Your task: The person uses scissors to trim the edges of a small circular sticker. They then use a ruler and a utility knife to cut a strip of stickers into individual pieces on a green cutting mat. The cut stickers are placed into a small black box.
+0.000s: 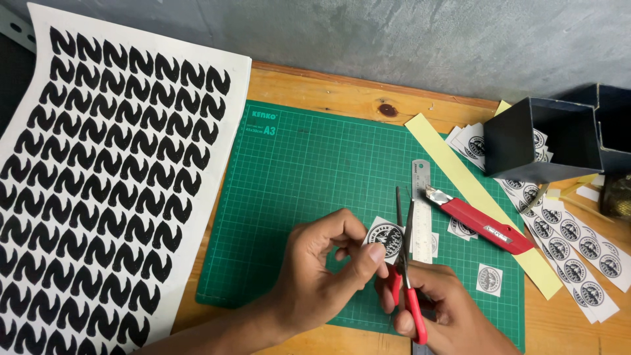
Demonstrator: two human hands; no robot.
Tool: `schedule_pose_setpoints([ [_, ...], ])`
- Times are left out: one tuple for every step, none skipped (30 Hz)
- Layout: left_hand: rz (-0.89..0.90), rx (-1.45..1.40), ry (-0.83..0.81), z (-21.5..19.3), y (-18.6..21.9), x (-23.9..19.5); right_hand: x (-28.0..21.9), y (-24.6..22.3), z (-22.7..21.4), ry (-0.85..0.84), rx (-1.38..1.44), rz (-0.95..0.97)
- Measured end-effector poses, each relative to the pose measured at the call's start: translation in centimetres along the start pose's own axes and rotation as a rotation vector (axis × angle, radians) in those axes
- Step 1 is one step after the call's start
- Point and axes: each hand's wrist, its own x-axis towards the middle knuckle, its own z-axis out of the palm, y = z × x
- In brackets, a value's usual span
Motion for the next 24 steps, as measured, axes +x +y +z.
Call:
schedule_pose_setpoints([
  [0.000,0.000,0.000,0.0,0.0,0.1,0.0,0.0,0.0,0.000,0.000,0.000],
  [0.003,0.037,0.007,0.0,0.0,0.2,0.0,0.0,0.1,0.003,-0.013,-0.004],
  [0.006,0.075,0.014,0.0,0.0,0.4,0.1,0.0,0.1,0.004,-0.026,-0.009],
  [0.007,0.076,0.015,0.0,-0.1,0.4,0.1,0.1,0.1,0.003,-0.027,-0.009],
  [0.014,0.080,0.018,0.0,-0.1,0.5,0.0,0.2,0.2,0.005,-0.007,0.015],
  [0.022,0.085,0.021,0.0,-0.2,0.5,0.0,0.3,0.2,0.007,0.013,0.039],
  [0.021,0.084,0.021,-0.1,-0.4,0.5,0.0,0.3,0.2,0.008,0.013,0.041],
  [0.028,0.099,0.017,-0.1,-0.6,0.6,0.1,0.4,0.2,0.010,0.022,0.047],
  [0.036,0.114,0.014,-0.1,-0.8,0.6,0.2,0.4,0.2,0.013,0.030,0.051],
  [0.038,0.114,0.014,-0.2,-0.7,0.7,0.3,0.4,0.2,0.013,0.029,0.050],
  [0.048,0.120,0.004,-0.3,-0.5,0.8,0.3,0.3,0.2,0.012,0.024,0.044],
  [0.058,0.126,-0.005,-0.4,-0.4,0.8,0.4,0.3,0.3,0.012,0.020,0.037],
  [0.059,0.126,-0.004,-0.4,-0.3,0.9,0.4,0.2,0.3,0.011,0.019,0.036],
  [0.055,0.116,-0.012,-0.5,-0.3,0.9,0.4,0.1,0.3,0.011,0.026,0.036],
  [0.050,0.106,-0.021,-0.6,-0.2,1.0,0.4,0.1,0.3,0.011,0.034,0.037],
  [0.050,0.106,-0.021,-0.6,-0.3,1.0,0.4,0.1,0.3,0.011,0.034,0.036],
  [0.045,0.096,-0.030,-0.6,-0.4,1.1,0.4,0.2,0.3,0.008,0.035,0.036],
  [0.039,0.086,-0.039,-0.7,-0.5,1.1,0.3,0.2,0.3,0.005,0.036,0.036],
  [0.039,0.085,-0.039,-0.7,-0.6,1.2,0.3,0.4,0.3,0.005,0.035,0.036],
  [0.021,0.076,-0.041,-0.7,-0.6,1.2,0.3,0.5,0.3,0.013,0.037,0.042],
  [0.002,0.067,-0.043,-0.7,-0.7,1.2,0.2,0.6,0.3,0.020,0.039,0.048],
  [0.002,0.067,-0.043,-0.7,-0.8,1.2,0.2,0.6,0.3,0.020,0.039,0.048],
  [-0.001,0.066,-0.046,-0.7,-0.8,1.2,0.2,0.6,0.3,0.018,0.041,0.053],
  [-0.004,0.065,-0.048,-0.7,-0.9,1.2,0.2,0.6,0.3,0.017,0.042,0.059],
])
